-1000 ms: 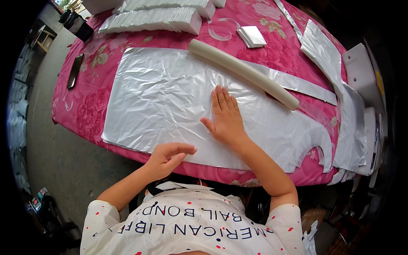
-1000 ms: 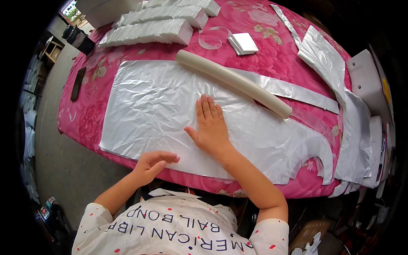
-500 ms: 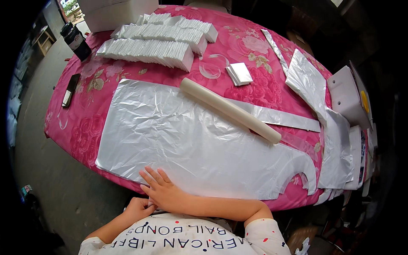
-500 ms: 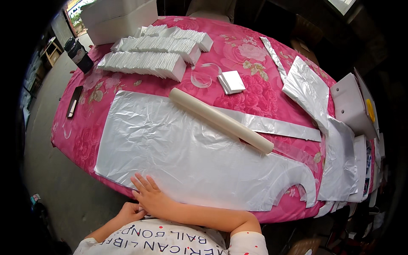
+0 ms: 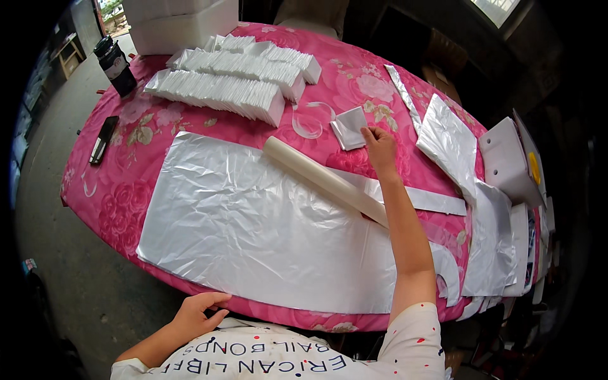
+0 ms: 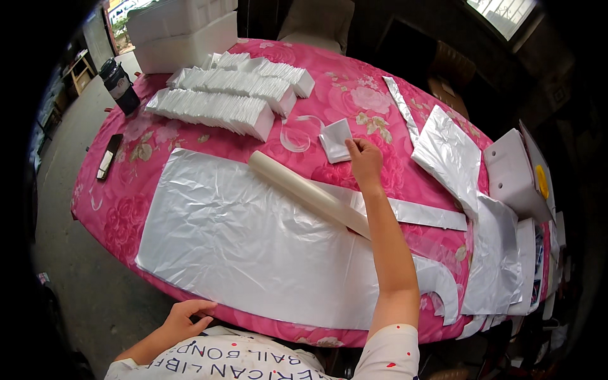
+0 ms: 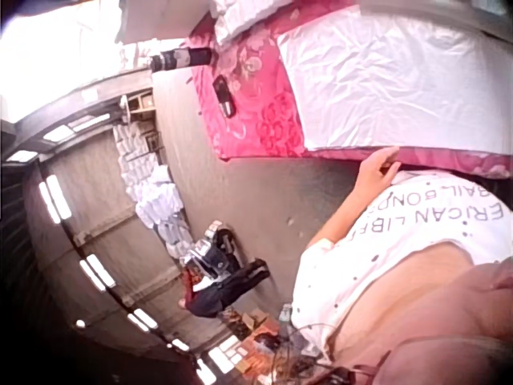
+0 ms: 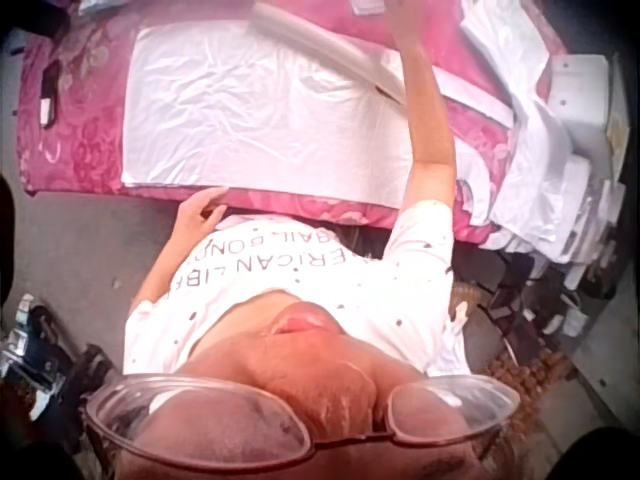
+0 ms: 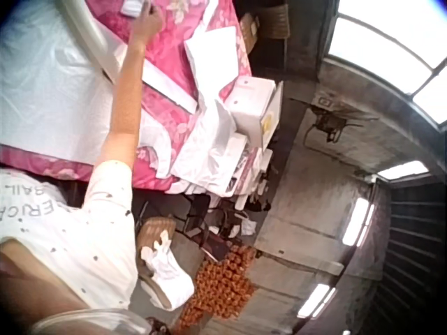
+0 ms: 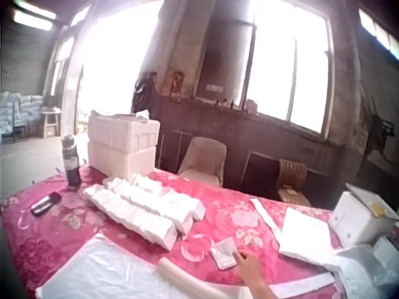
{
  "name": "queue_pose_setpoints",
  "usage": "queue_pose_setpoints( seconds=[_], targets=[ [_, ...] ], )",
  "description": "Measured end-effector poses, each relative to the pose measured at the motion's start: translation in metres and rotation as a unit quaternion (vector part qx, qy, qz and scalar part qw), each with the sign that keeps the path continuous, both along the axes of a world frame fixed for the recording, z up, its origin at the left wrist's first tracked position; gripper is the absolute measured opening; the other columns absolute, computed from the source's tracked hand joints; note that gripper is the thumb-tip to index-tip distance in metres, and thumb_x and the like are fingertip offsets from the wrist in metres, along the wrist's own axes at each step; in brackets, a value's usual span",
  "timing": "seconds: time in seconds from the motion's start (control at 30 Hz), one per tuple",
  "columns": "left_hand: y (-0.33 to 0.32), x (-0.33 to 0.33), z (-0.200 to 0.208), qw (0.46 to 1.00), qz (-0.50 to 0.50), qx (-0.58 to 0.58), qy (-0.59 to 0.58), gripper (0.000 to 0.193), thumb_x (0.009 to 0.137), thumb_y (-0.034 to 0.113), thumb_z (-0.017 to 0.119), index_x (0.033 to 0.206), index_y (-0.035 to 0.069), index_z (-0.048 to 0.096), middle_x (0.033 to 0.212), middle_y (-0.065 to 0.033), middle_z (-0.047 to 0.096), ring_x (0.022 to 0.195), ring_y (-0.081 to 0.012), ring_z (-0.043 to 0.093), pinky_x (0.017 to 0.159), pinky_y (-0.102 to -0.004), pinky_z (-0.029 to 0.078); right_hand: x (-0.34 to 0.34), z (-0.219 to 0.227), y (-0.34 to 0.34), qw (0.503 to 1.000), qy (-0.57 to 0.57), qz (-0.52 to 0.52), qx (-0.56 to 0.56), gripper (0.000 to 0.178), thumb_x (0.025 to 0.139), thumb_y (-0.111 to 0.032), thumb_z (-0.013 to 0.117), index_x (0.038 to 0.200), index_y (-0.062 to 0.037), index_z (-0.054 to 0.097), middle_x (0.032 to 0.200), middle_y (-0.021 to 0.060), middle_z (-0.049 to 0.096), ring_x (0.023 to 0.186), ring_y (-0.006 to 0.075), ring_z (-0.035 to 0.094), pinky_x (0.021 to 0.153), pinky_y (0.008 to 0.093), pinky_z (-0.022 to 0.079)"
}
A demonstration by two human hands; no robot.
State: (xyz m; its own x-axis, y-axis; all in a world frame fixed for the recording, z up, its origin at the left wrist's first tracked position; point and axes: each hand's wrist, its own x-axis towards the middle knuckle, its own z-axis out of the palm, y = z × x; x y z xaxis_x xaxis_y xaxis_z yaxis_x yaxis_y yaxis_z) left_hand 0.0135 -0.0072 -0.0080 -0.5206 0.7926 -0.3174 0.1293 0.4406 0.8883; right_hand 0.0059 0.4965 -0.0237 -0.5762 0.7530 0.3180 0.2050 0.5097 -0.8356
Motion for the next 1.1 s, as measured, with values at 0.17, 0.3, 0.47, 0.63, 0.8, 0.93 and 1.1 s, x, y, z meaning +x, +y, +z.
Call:
queue_pose_setpoints(
  seconds=[0.17, 0.3, 0.47, 0.63, 0.8, 0.93, 1.1],
  targets=[
    [0.002, -0.001, 0.002, 1.000, 0.002, 0.004, 0.021, 0.033, 0.076, 0.002, 0.066, 0.108, 0.000, 0.060, 0.095, -0.0120, 0.065, 0.082, -0.0153, 0.064, 0.074, -0.0250, 0.051, -0.007, -0.017, 0.023, 0.962, -0.191, -0.088, 0.176, 0.039, 0.081, -0.038, 0.062, 0.090, -0.0008, 0.067, 0.081, 0.0154, 0.065, 0.077, 0.0293, 0.062, 0.070, 0.0391, 0.046],
    [0.001, -0.003, 0.002, 0.998, -0.002, -0.003, 0.064, 0.033, 0.076, 0.002, 0.066, 0.108, 0.000, 0.060, 0.094, -0.0128, 0.064, 0.081, -0.0168, 0.064, 0.073, -0.0255, 0.051, 0.007, -0.012, 0.003, 0.953, -0.187, -0.024, 0.239, 0.046, 0.080, -0.037, 0.063, 0.109, -0.0011, 0.059, 0.104, 0.0180, 0.060, 0.098, 0.0345, 0.054, 0.083, 0.0432, 0.043],
    [0.017, -0.006, 0.002, 0.994, -0.045, 0.018, 0.101, 0.035, 0.074, -0.001, 0.065, 0.109, 0.002, 0.059, 0.098, -0.0141, 0.064, 0.082, -0.0207, 0.065, 0.073, -0.0276, 0.051, 0.082, 0.001, -0.086, 0.945, -0.176, 0.144, 0.237, 0.048, 0.078, -0.025, 0.067, 0.116, 0.0000, 0.054, 0.104, 0.0166, 0.058, 0.101, 0.0324, 0.052, 0.083, 0.0412, 0.044],
    [0.062, -0.010, -0.007, 0.963, -0.158, 0.093, 0.196, 0.037, 0.075, 0.004, 0.065, 0.111, 0.004, 0.058, 0.109, -0.0141, 0.062, 0.092, -0.0276, 0.062, 0.078, -0.0334, 0.051, 0.156, 0.003, -0.138, 0.934, -0.268, 0.083, 0.222, 0.051, 0.074, -0.015, 0.069, 0.119, 0.0030, 0.051, 0.105, 0.0172, 0.056, 0.098, 0.0322, 0.052, 0.083, 0.0368, 0.045],
    [0.133, 0.007, -0.018, 0.924, -0.221, 0.124, 0.288, 0.065, 0.076, 0.018, 0.066, 0.132, 0.001, 0.037, 0.141, -0.0237, 0.027, 0.126, -0.0402, 0.032, 0.101, -0.0433, 0.033, 0.191, 0.000, -0.215, 0.967, -0.190, 0.160, 0.059, 0.054, 0.082, -0.026, 0.061, 0.122, 0.0072, 0.046, 0.117, 0.0221, 0.049, 0.109, 0.0356, 0.046, 0.093, 0.0398, 0.039],
    [0.166, 0.027, -0.030, 0.903, -0.238, 0.146, 0.325, 0.076, 0.078, 0.028, 0.064, 0.139, 0.001, 0.025, 0.144, -0.0295, 0.010, 0.132, -0.0467, 0.017, 0.106, -0.0481, 0.021, 0.214, -0.016, -0.221, 0.948, -0.233, 0.161, 0.147, 0.055, 0.086, -0.031, 0.056, 0.128, 0.0011, 0.044, 0.135, 0.0225, 0.037, 0.126, 0.0353, 0.033, 0.104, 0.0416, 0.028],
    [0.178, 0.040, -0.034, 0.896, -0.237, 0.129, 0.352, 0.077, 0.079, 0.030, 0.061, 0.140, 0.002, 0.023, 0.145, -0.0288, 0.006, 0.133, -0.0466, 0.012, 0.107, -0.0491, 0.017, 0.260, -0.021, -0.192, 0.927, -0.324, 0.046, 0.181, 0.062, 0.084, -0.033, 0.057, 0.134, -0.0033, 0.037, 0.142, 0.0206, 0.027, 0.132, 0.0360, 0.025, 0.107, 0.0430, 0.023]
  ],
)
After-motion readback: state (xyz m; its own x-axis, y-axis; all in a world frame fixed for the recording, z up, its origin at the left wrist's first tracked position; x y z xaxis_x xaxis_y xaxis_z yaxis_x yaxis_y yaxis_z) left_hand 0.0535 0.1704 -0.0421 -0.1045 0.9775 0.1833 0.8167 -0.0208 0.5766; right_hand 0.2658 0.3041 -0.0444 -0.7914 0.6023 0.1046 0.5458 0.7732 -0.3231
